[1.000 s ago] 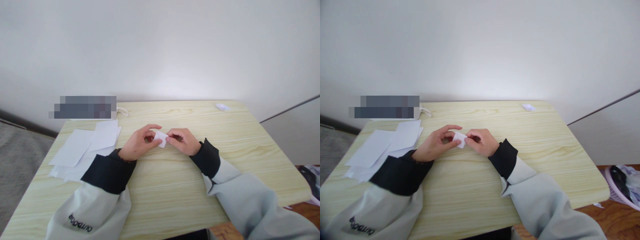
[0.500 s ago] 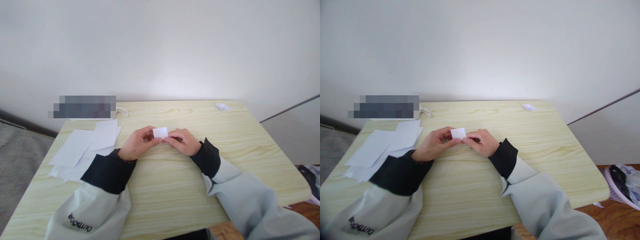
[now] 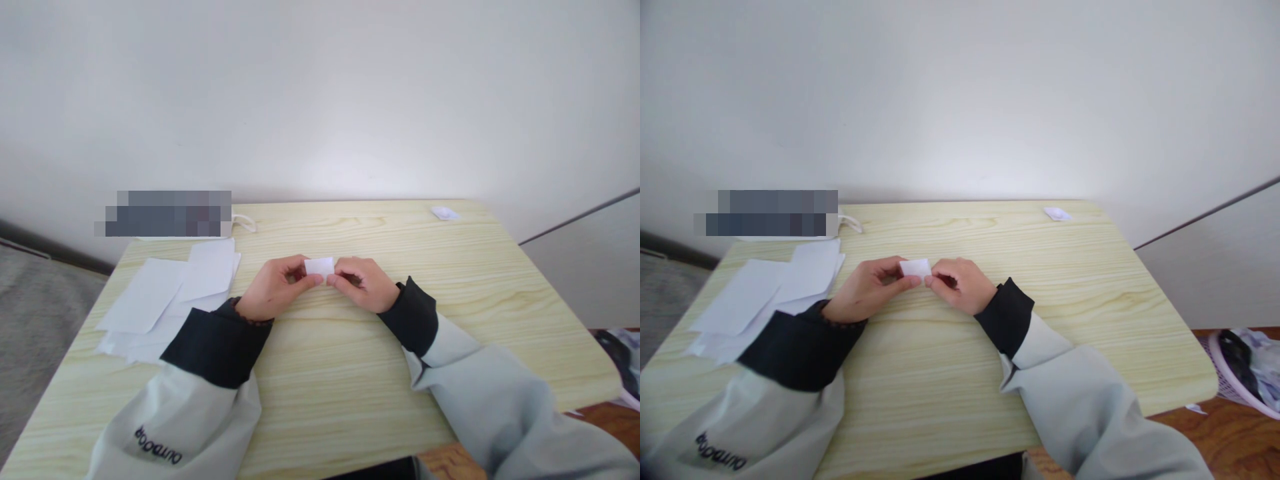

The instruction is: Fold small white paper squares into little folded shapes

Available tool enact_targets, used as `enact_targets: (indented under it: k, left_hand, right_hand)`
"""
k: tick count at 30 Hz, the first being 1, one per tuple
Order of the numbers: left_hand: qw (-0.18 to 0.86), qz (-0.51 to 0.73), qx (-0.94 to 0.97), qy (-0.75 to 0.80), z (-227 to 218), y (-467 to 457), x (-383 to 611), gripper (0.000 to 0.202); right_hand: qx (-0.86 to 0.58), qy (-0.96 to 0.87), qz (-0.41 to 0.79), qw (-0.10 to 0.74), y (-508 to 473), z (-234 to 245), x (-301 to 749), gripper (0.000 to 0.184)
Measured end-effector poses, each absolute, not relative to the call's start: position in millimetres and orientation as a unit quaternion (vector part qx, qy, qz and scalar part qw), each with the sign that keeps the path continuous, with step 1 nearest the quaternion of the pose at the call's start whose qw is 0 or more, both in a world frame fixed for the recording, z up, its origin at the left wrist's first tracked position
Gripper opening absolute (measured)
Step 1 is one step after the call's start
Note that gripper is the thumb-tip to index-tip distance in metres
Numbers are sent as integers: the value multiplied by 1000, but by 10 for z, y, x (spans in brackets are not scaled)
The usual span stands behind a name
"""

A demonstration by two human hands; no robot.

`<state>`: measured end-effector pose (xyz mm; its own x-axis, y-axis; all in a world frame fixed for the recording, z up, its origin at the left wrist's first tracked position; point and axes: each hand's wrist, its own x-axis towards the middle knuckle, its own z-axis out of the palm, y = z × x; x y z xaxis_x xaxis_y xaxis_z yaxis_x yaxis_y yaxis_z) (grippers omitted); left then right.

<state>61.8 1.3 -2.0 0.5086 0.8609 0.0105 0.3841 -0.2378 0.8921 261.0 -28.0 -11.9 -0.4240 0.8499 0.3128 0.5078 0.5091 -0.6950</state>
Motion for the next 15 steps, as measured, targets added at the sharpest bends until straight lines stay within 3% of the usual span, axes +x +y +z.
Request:
enact_targets:
  k: [2, 5, 15]
  left_hand:
    - [428, 270, 754, 418, -12, 13, 630, 28]
    - [405, 293, 770, 396, -7, 9, 643, 25]
    - [432, 258, 752, 426, -9, -16, 646, 32]
  right_hand:
    - [-435, -773, 262, 379, -286, -123, 2596, 12]
    - [-448, -747, 261, 415, -280, -139, 2591, 16]
    - [-454, -749, 292, 384, -275, -170, 2620, 18]
